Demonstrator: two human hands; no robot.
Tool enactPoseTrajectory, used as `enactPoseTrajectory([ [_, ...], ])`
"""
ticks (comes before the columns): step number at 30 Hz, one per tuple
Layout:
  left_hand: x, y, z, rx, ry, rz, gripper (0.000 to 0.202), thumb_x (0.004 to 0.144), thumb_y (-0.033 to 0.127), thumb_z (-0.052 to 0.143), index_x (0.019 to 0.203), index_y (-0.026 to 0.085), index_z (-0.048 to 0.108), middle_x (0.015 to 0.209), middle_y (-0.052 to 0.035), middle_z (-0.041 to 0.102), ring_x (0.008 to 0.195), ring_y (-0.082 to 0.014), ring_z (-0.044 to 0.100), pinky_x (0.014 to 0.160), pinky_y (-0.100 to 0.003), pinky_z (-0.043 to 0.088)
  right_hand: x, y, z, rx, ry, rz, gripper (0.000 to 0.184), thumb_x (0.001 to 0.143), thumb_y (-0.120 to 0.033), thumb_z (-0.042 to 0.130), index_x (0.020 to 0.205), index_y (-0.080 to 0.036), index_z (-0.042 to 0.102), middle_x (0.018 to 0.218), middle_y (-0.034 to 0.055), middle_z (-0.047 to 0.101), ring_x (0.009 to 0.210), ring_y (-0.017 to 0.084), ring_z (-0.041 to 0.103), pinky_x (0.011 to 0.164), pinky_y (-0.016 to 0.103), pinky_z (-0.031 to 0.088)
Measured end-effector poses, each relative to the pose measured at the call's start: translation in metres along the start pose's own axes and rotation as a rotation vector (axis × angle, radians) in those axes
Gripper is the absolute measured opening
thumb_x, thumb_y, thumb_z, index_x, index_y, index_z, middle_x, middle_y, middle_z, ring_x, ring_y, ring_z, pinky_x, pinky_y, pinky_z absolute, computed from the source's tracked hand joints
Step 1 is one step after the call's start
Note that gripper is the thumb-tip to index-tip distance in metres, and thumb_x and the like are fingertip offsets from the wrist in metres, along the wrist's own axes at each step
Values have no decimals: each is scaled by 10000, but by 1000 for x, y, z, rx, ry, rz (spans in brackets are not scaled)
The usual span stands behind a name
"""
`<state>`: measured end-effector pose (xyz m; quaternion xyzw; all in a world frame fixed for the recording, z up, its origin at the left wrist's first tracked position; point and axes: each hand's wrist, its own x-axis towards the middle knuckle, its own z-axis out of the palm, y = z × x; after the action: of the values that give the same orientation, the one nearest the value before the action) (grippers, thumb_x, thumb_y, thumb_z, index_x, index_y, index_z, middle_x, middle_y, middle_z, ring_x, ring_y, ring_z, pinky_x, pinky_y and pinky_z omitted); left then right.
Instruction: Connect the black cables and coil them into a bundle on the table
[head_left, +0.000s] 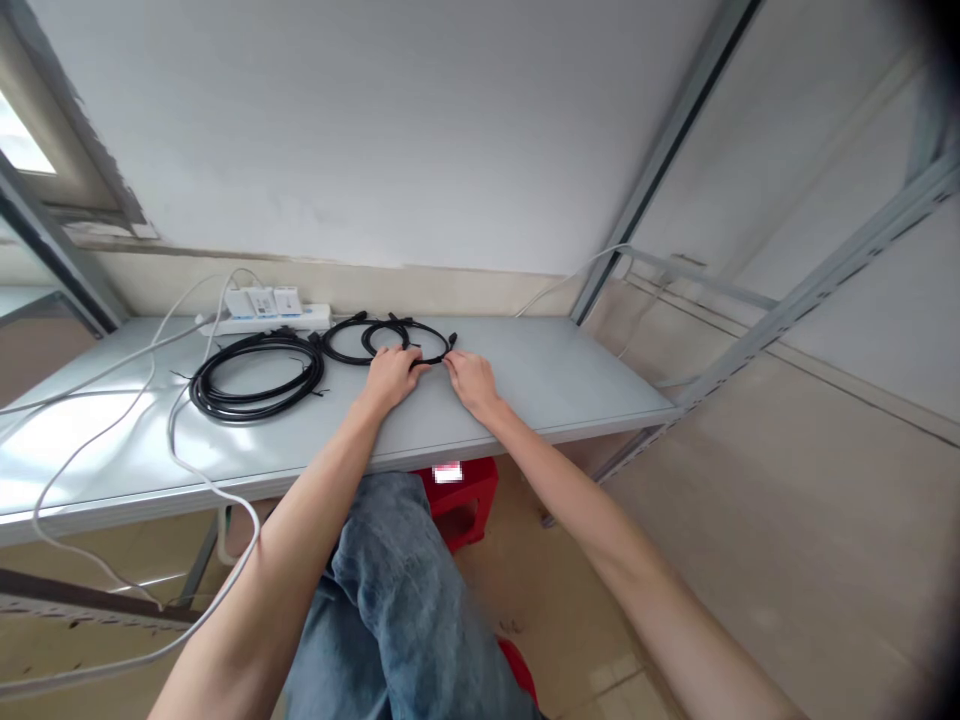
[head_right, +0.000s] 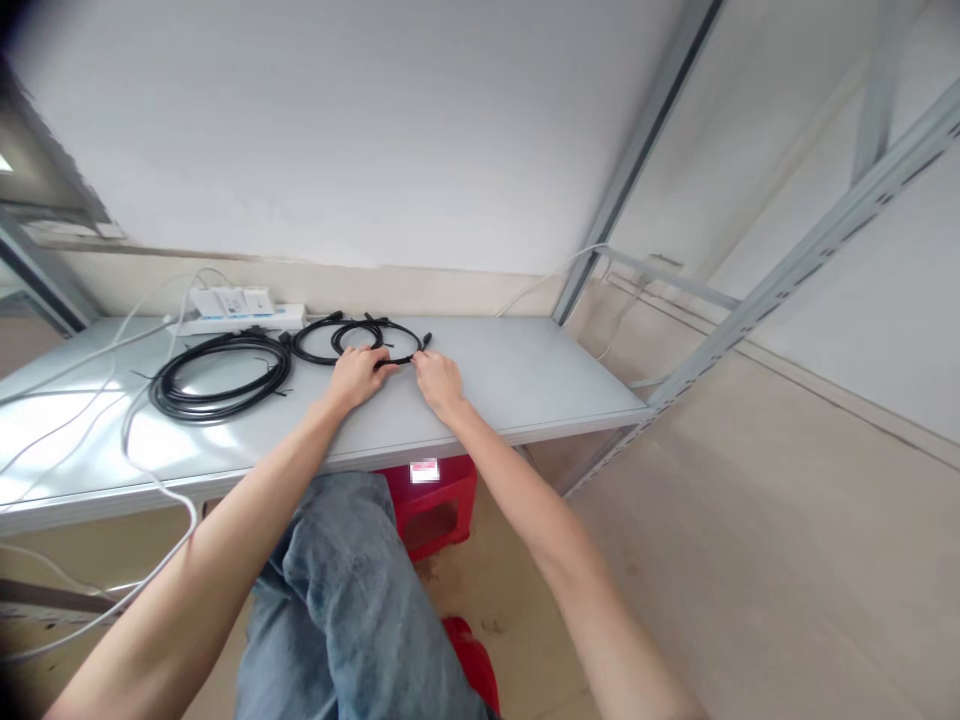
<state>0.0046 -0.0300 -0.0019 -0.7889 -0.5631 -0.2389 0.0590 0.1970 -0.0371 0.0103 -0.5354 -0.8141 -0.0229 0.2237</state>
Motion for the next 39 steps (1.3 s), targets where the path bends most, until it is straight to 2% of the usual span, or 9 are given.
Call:
enactPoseTrajectory([
  [5, 0, 1, 0, 13, -15, 25, 385, 1036, 484, 459, 1029, 210, 730, 969, -150, 734, 995, -327, 669, 933, -435, 428, 12, 3, -1, 328, -48, 244, 188, 984, -197, 586, 895, -157, 746, 862, 96, 765, 780, 184, 687, 735, 252, 486],
  [8, 0, 2, -2, 12, -41, 39, 416, 1051, 486, 416, 1012, 211, 726, 945, -146, 728, 988, -320, 669, 917, -425, 429, 29, 10, -14, 773, -311, 520, 211, 944, -130, 577, 746, -142, 650, 656, 17, 655, 436, 70, 412, 454, 196, 336],
  [12, -1, 3, -4, 1, -21, 32, 418, 1060, 474, 390, 1027, 215, 717, 950, -141, 724, 982, -313, 665, 898, -419, 431, 42, 15, -28, 1148, -638, 697, 255, 959, -30, 455, 756, -138, 567, 580, -49, 531, 360, 30, 172, 355, 192, 133],
  [16, 0, 3, -4, 8, -5, 43, 376, 1046, 455, 439, 1013, 208, 720, 958, -144, 721, 986, -317, 661, 905, -421, 427, 33, 15, -21, 988, -465, 556, 207, 998, -127, 518, 806, -134, 596, 656, -2, 612, 404, 49, 387, 384, 192, 237],
  [19, 0, 3, -5, 13, 3, 51, 352, 1038, 451, 468, 1028, 206, 721, 947, -143, 717, 990, -322, 658, 905, -425, 428, 20, 17, -12, 647, -167, 218, 78, 969, -168, 612, 900, -158, 649, 765, 20, 693, 577, 110, 583, 565, 215, 427],
  [22, 0, 3, -4, 20, 6, 58, 332, 1028, 450, 493, 1034, 209, 720, 949, -141, 714, 991, -329, 656, 906, -432, 429, 13, 19, -8, 346, 38, -73, 85, 973, -165, 614, 991, -183, 695, 927, 43, 744, 835, 170, 669, 801, 263, 478],
  [28, -1, 2, -3, 8, 4, 49, 306, 1020, 444, 514, 1016, 216, 719, 962, -139, 718, 993, -329, 656, 914, -429, 431, 10, 23, -6, -70, -14, -287, 300, 1081, -209, 448, 1150, -165, 736, 1131, 129, 727, 998, 220, 666, 788, 287, 430],
  [34, -1, 2, -2, -1, 9, 39, 316, 1020, 456, 511, 1003, 220, 720, 956, -140, 721, 990, -331, 659, 917, -431, 432, 6, 16, -7, -94, -27, -161, 319, 1086, -249, 451, 1145, -175, 756, 1122, 136, 744, 1017, 238, 679, 780, 298, 425],
  [39, 0, 0, 0, -13, 4, 27, 325, 1014, 457, 503, 1027, 219, 724, 968, -144, 731, 1015, -340, 654, 922, -441, 433, 20, -1, -15, 478, -58, 397, 111, 958, -224, 672, 890, -167, 740, 906, 74, 776, 718, 145, 671, 665, 246, 445],
])
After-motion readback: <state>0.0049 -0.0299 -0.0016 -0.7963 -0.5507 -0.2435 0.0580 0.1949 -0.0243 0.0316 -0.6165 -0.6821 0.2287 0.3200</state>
